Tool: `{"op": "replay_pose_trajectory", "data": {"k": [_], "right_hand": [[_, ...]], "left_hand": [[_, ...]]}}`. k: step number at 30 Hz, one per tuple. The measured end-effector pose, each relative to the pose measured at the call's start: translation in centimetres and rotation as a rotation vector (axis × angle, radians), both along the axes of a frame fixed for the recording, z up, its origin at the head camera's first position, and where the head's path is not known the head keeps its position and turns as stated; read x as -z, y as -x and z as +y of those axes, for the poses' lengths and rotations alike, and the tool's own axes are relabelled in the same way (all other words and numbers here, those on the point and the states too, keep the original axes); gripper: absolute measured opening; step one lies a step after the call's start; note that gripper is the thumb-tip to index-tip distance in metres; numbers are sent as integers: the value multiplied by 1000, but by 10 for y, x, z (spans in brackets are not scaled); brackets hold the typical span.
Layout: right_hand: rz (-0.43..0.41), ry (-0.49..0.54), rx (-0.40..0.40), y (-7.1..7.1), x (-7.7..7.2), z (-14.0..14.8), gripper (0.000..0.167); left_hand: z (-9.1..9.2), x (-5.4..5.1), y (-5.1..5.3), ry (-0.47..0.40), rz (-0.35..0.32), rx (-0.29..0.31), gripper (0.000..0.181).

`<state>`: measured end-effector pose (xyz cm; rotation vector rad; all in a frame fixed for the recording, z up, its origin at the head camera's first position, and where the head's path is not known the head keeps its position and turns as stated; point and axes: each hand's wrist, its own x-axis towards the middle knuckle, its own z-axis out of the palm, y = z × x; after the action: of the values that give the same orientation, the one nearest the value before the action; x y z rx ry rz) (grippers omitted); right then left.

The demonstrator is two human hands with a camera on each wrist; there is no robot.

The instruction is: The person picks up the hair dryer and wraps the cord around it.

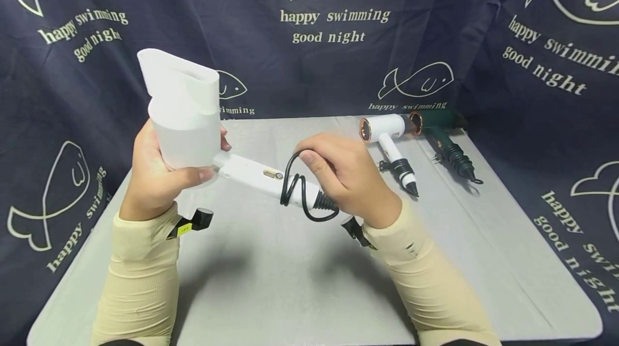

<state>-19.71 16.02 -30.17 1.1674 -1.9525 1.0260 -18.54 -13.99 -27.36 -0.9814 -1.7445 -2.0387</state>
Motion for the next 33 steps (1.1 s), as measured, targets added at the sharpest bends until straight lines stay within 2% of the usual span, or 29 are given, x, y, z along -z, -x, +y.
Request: {"op": "replay_pose_trajectory", "data": {"k": [6,12,17,19,25,30,33], "right_hand": [[-34,-66,8,0,5,-8,39],[-61,-108,24,-5,10,-16,18],[-241,-40,-43,-11,14,-19,20],[-278,-21,-58,-13,16,-20,19],[-159,-137,46,-14,14,-27,20],[-120,-193,82,-17,13,-29,20],[-110,-224,88,-20,11,-29,21]], "left_hand": [[2,-2,-1,-57,33,-30,72],[6,-3,0,-156,58,-44,68],[7,-4,3,-199,86,-81,64],[8,-4,4,-208,94,-109,63],[11,-4,5,-282,112,-214,63],[10,-3,7,-315,109,-222,64],[10,-2,9,-305,102,-257,63]]}}
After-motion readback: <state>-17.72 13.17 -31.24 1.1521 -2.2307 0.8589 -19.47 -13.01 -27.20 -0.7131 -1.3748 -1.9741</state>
